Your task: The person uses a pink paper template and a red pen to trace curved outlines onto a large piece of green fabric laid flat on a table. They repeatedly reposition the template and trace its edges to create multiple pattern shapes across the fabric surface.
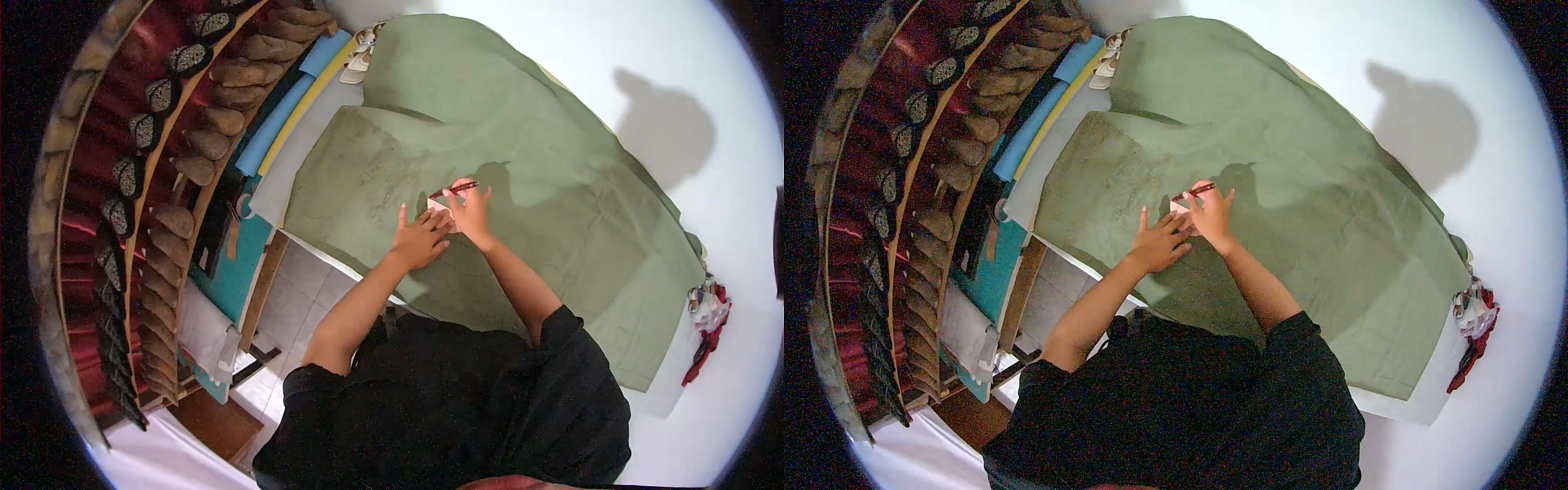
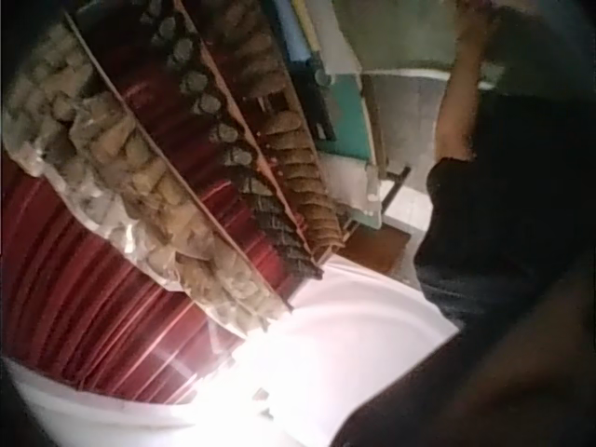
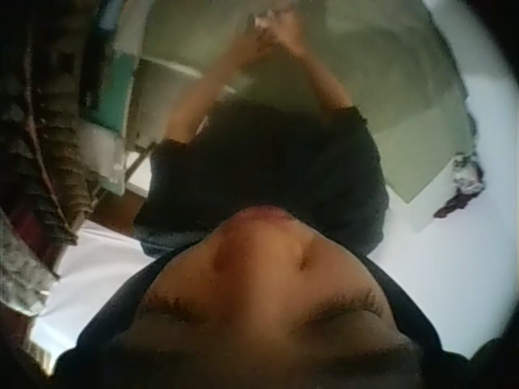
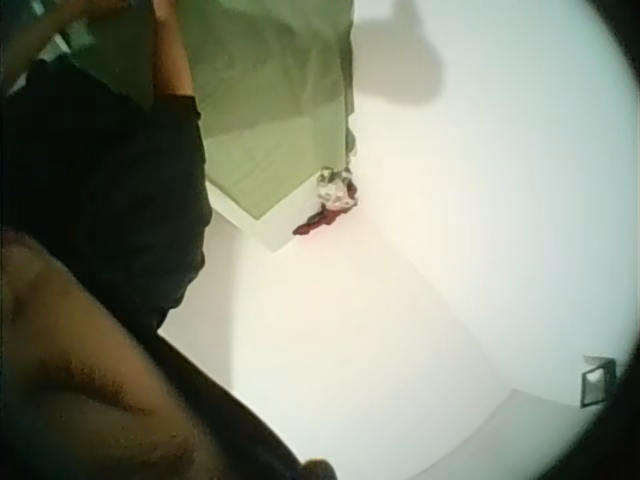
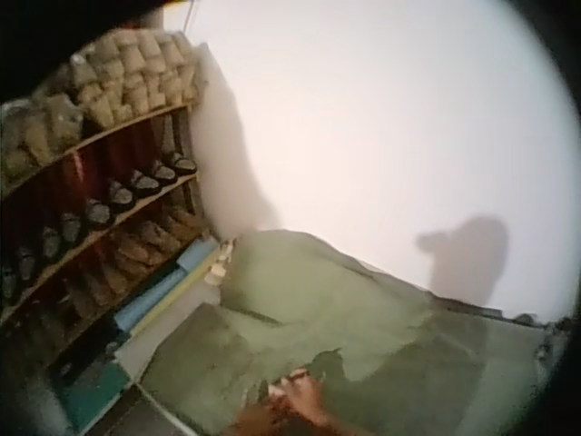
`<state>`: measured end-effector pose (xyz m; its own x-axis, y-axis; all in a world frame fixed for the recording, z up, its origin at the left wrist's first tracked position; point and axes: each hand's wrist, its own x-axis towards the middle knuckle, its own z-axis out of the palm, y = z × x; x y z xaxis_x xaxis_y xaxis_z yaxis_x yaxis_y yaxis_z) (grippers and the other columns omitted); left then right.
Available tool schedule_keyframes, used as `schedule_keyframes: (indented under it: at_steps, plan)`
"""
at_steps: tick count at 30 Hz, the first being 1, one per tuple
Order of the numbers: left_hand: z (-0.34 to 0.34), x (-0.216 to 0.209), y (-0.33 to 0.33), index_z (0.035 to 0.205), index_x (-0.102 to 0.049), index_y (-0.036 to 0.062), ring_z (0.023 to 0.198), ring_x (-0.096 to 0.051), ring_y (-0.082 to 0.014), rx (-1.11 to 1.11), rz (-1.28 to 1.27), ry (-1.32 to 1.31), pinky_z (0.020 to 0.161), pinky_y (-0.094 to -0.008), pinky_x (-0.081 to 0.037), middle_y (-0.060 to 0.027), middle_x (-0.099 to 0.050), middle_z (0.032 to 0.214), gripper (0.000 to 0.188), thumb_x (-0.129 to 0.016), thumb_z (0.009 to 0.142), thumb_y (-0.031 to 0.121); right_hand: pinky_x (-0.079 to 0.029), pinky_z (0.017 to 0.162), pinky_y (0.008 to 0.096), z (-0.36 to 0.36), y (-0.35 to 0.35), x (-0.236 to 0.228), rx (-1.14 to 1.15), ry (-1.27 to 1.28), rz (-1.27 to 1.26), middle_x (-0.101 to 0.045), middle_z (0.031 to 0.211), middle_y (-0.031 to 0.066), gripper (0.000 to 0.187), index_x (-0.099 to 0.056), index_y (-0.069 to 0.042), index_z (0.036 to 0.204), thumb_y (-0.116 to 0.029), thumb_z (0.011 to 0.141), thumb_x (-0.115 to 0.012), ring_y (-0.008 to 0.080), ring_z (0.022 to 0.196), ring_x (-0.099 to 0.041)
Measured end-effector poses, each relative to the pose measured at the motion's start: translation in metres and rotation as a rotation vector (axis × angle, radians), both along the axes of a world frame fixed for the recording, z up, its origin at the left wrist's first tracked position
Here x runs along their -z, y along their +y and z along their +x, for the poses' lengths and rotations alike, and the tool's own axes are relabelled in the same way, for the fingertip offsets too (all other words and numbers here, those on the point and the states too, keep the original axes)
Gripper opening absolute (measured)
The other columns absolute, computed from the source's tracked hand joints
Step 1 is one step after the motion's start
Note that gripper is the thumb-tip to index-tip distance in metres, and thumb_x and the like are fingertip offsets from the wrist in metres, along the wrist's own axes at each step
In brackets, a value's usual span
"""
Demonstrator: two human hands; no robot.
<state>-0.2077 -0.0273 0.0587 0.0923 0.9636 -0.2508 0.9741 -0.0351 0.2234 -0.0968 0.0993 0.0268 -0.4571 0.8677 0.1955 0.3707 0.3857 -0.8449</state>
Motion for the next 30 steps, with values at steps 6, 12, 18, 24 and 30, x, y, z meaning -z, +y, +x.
schedule_keyframes:
  at_steps: [6, 12, 18, 24, 30]
  plan:
    - [0.001, -0.007, 0.003, 0.136, -0.047, 0.0246, 0.139, -0.029, -0.019, -0.004, -0.051, 0.031, 0.106, -0.0712, -0.004, 0.0008, -0.035, 0.148, 0.045, -0.038, 0.096, 0.044, -0.01, 0.102, 0.0696, 0.007, 0.002, -0.011, -0.061, -0.073, 0.086, -0.065, 0.09, -0.0002, 0.018, -0.059, -0.011, 0.094, -0.025, 0.084, -0.065, 0.0232, 0.09, -0.062]
    - [0.001, -0.006, 0.001, 0.139, -0.042, 0.0252, 0.138, -0.029, -0.0168, 0.01, -0.004, 0.071, 0.108, -0.0683, -0.008, 0.0014, -0.036, 0.146, 0.047, -0.038, 0.095, 0.042, -0.009, 0.102, 0.0698, 0.034, 0.004, -0.016, -0.054, -0.137, 0.087, -0.064, 0.09, -0.0009, 0.019, -0.059, -0.011, 0.094, -0.025, 0.084, -0.066, 0.0225, 0.091, -0.062]
    - [0.0, -0.014, 0.008, 0.135, -0.047, 0.0256, 0.134, -0.034, -0.0186, 0.043, -0.025, 0.086, 0.108, -0.0691, -0.009, 0.0005, -0.042, 0.141, 0.044, -0.04, 0.095, 0.042, -0.006, 0.103, 0.0689, 0.065, 0.001, -0.015, -0.006, -0.111, 0.077, -0.063, 0.091, -0.0004, 0.019, -0.058, -0.013, 0.093, -0.026, 0.083, -0.066, 0.0208, 0.093, -0.061]
    - [-0.006, -0.011, 0.011, 0.135, -0.047, 0.0281, 0.132, -0.037, -0.0217, 0.101, -0.022, 0.111, 0.104, -0.0733, -0.01, -0.0007, -0.043, 0.14, 0.042, -0.042, 0.094, 0.04, -0.007, 0.104, 0.068, 0.086, -0.009, -0.022, 0.044, -0.201, 0.072, -0.061, 0.091, -0.0018, 0.016, -0.058, -0.013, 0.093, -0.024, 0.084, -0.065, 0.0195, 0.092, -0.061]
    - [-0.011, -0.011, 0.013, 0.131, -0.051, 0.0265, 0.13, -0.04, -0.0205, 0.128, 0.009, 0.109, 0.106, -0.0714, -0.006, -0.0002, -0.046, 0.138, 0.042, -0.044, 0.091, 0.036, -0.009, 0.103, 0.0674, 0.096, -0.017, -0.022, 0.073, -0.238, 0.126, -0.061, 0.093, -0.0032, 0.016, -0.057, -0.013, 0.094, -0.025, 0.086, -0.065, 0.0181, 0.094, -0.06]
